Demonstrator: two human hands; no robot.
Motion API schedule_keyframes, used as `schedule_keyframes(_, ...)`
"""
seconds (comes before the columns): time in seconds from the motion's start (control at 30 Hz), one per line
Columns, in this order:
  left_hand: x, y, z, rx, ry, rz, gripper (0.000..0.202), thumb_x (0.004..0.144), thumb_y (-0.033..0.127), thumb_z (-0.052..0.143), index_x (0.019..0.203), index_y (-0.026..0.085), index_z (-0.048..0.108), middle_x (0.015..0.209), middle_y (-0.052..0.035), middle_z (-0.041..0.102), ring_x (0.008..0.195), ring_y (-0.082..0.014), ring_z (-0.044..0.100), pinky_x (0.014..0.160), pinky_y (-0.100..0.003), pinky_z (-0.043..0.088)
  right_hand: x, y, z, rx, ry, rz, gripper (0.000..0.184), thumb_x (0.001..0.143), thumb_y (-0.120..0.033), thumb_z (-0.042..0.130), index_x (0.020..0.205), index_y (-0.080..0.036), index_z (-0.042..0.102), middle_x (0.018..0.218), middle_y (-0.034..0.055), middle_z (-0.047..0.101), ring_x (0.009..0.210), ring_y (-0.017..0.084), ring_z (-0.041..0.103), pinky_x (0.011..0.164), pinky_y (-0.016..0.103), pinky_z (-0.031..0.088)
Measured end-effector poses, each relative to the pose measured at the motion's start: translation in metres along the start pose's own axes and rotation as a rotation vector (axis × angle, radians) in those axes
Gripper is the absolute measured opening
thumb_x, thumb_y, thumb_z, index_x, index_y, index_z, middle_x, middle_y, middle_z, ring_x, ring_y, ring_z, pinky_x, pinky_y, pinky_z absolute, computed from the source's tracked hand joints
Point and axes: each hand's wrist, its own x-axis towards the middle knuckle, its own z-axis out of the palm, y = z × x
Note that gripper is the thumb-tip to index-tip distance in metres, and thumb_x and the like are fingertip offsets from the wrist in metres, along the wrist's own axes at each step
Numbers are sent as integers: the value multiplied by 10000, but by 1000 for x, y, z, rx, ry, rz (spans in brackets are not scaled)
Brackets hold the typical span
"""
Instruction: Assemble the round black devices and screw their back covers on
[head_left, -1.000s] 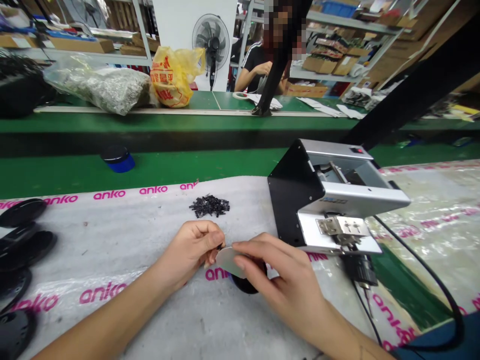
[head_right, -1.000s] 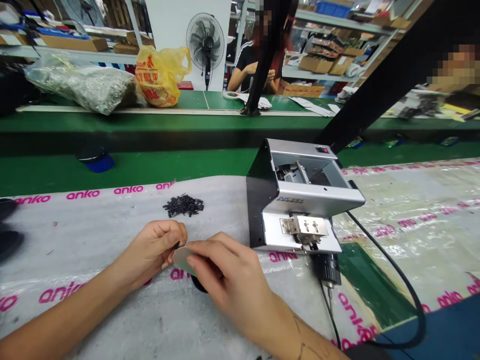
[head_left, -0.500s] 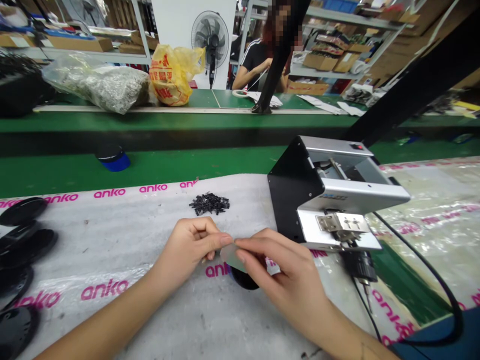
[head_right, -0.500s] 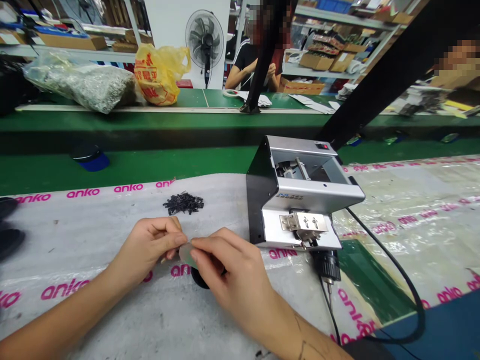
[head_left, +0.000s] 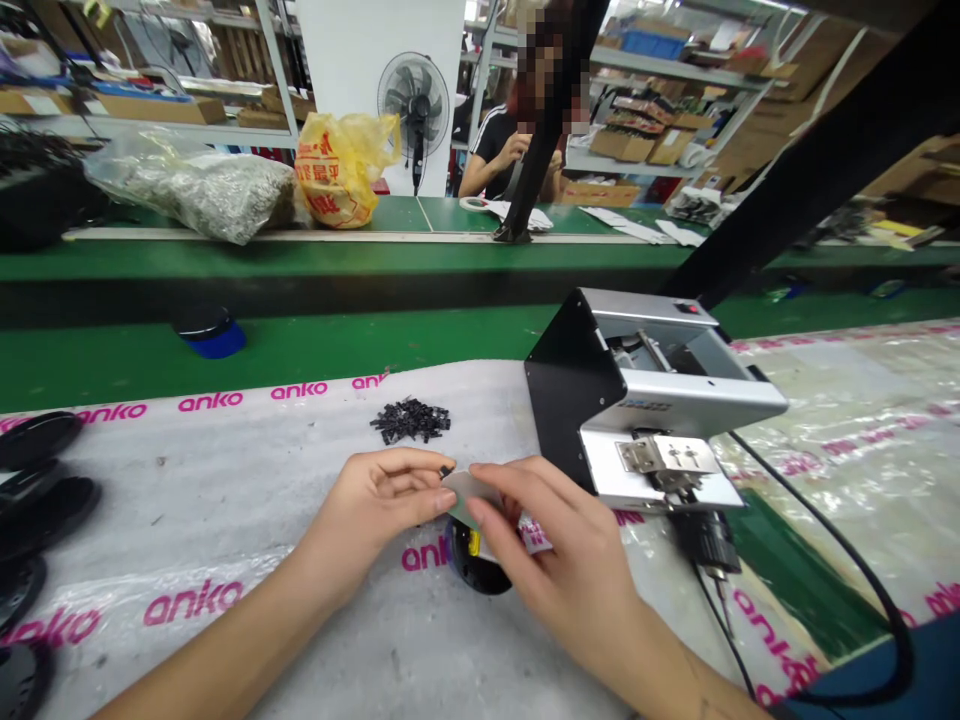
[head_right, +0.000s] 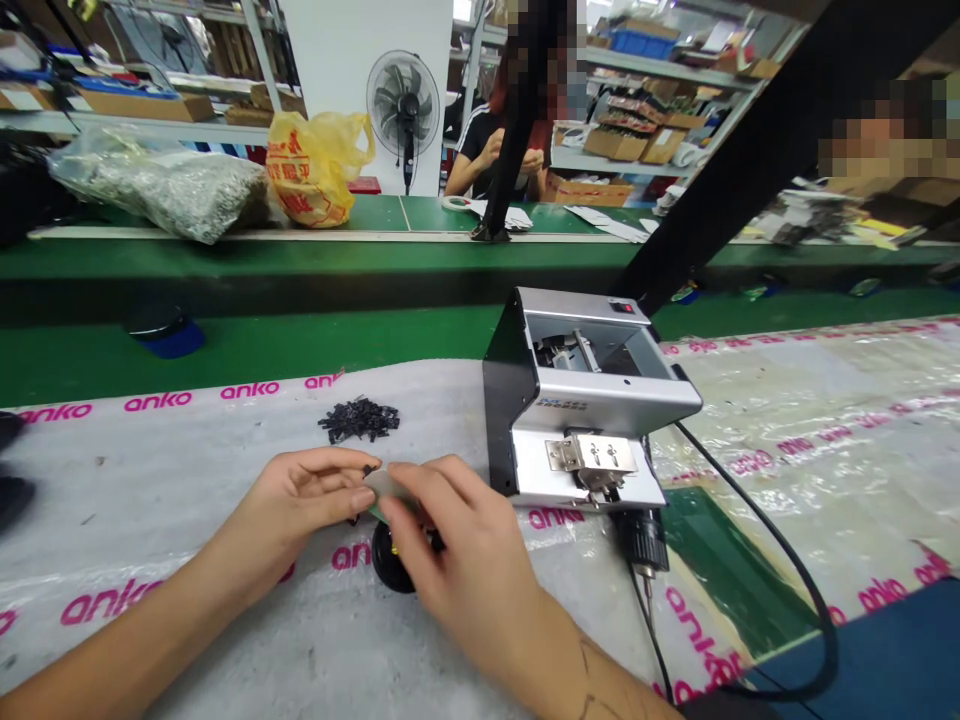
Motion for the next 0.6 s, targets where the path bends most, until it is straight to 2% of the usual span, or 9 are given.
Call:
schedule_keyframes(0.13,-3,1,5,-31,44,6,265,680,254,841,906,162,737,679,22,629,631,-75,546,632,-195,439,-4,0,6,-188,-25,-89,373,900,-180,622,1266,-166,555,1095,105,594,983,212,585,825,350,547)
schedule_keyframes(0.3,-9,1,11,-81,44,4,250,675,258,843,881,159,740,671,27,589,634,-73,507,628,-197,419,-5,2,7,-292,-32,-187,428,909,-150,605,1326,-136,513,1069,114,618,974,233,562,837,406,542)
schedule_keyframes(0.5,-12,4,8,-78,-99,-2,303,693,311,827,944,166,740,798,-21,610,764,-142,565,717,-272,454,-1,0,5,-210,47,-217,469,854,-96,614,1312,-153,527,1042,89,661,948,208,598,820,364,546)
schedule_keyframes(0.6,-11,5,1,99,-111,71,529,611,307,879,1104,254,696,998,-29,605,827,-163,566,738,-296,482,3,-2,-1,-103,33,-120,437,838,-113,598,1267,-179,555,1022,65,687,911,183,638,787,316,562)
